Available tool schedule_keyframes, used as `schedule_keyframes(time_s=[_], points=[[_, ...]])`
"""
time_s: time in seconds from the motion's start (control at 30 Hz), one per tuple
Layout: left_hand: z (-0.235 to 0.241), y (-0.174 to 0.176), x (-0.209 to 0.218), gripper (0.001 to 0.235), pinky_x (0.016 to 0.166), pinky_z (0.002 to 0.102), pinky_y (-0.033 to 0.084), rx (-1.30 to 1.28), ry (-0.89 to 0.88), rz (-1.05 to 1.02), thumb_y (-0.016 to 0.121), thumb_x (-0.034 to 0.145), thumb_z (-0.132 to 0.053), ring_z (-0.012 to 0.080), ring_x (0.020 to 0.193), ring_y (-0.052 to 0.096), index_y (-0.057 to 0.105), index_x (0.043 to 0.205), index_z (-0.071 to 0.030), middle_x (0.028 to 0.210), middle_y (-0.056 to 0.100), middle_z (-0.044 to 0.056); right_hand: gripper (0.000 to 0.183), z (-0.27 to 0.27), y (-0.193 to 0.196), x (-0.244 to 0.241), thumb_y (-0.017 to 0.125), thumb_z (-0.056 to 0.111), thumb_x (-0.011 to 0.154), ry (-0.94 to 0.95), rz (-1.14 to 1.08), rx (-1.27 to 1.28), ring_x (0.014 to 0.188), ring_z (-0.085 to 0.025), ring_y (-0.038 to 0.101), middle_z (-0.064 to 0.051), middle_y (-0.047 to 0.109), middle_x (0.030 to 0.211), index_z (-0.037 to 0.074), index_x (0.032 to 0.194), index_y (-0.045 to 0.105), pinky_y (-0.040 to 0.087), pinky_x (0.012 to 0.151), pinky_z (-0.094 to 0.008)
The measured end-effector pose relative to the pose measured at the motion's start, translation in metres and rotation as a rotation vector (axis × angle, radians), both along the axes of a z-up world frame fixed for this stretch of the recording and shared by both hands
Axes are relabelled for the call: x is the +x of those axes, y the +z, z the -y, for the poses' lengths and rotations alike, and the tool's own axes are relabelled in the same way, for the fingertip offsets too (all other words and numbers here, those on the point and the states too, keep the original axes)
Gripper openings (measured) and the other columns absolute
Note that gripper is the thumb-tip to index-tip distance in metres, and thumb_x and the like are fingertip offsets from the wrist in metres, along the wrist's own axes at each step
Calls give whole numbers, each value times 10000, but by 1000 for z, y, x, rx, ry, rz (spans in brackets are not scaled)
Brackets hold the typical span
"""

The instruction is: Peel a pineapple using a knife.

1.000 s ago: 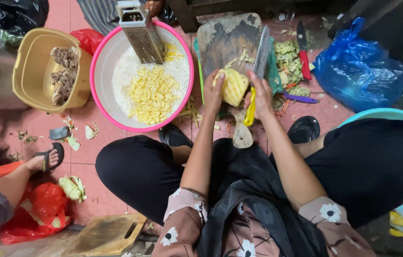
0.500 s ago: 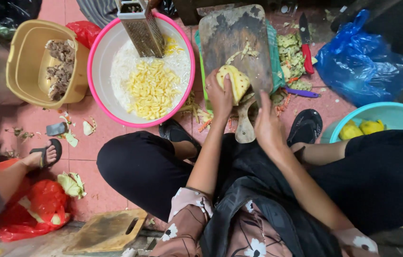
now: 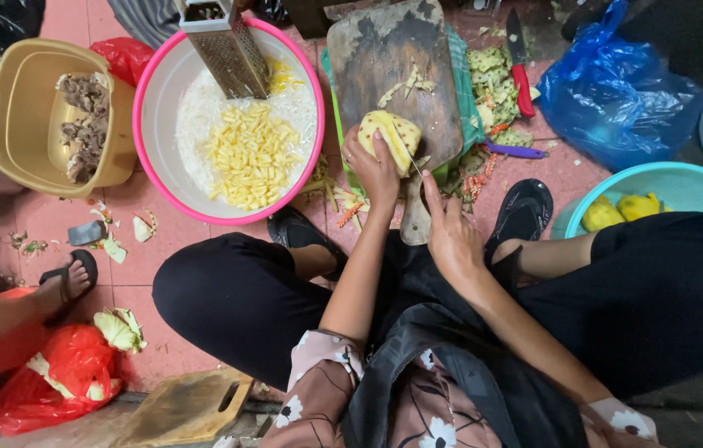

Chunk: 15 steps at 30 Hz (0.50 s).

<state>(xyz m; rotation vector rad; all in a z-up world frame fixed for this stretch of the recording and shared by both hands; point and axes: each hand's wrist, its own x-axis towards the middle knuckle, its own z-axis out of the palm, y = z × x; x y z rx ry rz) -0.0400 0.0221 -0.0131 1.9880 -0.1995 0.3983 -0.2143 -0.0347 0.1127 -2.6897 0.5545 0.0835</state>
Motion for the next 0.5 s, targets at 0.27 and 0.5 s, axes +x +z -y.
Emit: schedule_keyframes(time_s=[0.27,0.5], points=[[0,4,-1,415,1102,497,359,0,7,17,517,1073,-341,370,1248,493,474,1370,-54,1298,488,171,821,0,27,5,385,3,952,29,-56,-27,670,-464,709,-156,518,955,328,1659,124,604,614,-579],[0,11,-2,426,1102,496,354,-19,-16,-48,480,1088,-360,359,1254,482,465,1390,-60,1305,472,173,838,-1,28,12,357,22,962,27,-182,9,732,-448,727,-151,532,1074,395,1651,62,611,657,-570]])
